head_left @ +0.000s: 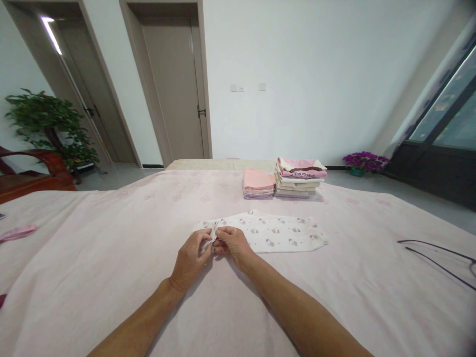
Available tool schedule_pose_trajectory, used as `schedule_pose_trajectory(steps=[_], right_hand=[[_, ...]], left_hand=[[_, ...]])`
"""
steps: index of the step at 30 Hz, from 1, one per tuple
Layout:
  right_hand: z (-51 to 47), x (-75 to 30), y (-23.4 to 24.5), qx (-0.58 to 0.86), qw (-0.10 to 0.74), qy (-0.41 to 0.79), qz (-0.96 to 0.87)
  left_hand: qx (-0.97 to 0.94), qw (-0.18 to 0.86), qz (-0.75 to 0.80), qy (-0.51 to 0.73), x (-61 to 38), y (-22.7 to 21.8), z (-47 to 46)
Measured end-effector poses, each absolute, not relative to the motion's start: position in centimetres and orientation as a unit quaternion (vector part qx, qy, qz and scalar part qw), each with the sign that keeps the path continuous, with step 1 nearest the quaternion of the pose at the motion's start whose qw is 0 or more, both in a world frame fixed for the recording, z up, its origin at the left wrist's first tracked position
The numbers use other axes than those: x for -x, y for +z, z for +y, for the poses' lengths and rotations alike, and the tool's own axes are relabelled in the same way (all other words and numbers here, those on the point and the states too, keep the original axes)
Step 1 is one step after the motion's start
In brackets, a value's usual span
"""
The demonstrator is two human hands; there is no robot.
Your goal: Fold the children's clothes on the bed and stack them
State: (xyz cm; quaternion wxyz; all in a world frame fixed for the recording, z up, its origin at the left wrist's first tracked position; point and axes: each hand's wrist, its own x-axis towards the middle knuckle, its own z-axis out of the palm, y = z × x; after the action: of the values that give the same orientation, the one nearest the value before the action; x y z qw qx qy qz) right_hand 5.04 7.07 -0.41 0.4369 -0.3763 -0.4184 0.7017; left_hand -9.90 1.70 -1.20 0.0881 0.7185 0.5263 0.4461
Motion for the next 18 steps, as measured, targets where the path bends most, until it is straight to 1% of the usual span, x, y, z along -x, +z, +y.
schedule_pose_trajectory(steps=[5, 11, 18], right_hand=[[7.2, -5.1, -0.5, 0.366, 0.442, 0.711, -0.406], [6.9, -5.5, 0.1, 0.353, 0.429, 0.712, -0.429], [6.3, -4.4, 0.0, 0.397, 0.46, 0.623, -0.492]], left_hand=[[-0.729, 0.092, 0.504, 0.454, 9.7, -1.0, 1.4], [-0.705, 0.168, 0.499, 0.475, 9.7, -0.8, 0.9], [-0.696, 0.203, 0.474, 0.499, 9.6, -1.1, 1.0]])
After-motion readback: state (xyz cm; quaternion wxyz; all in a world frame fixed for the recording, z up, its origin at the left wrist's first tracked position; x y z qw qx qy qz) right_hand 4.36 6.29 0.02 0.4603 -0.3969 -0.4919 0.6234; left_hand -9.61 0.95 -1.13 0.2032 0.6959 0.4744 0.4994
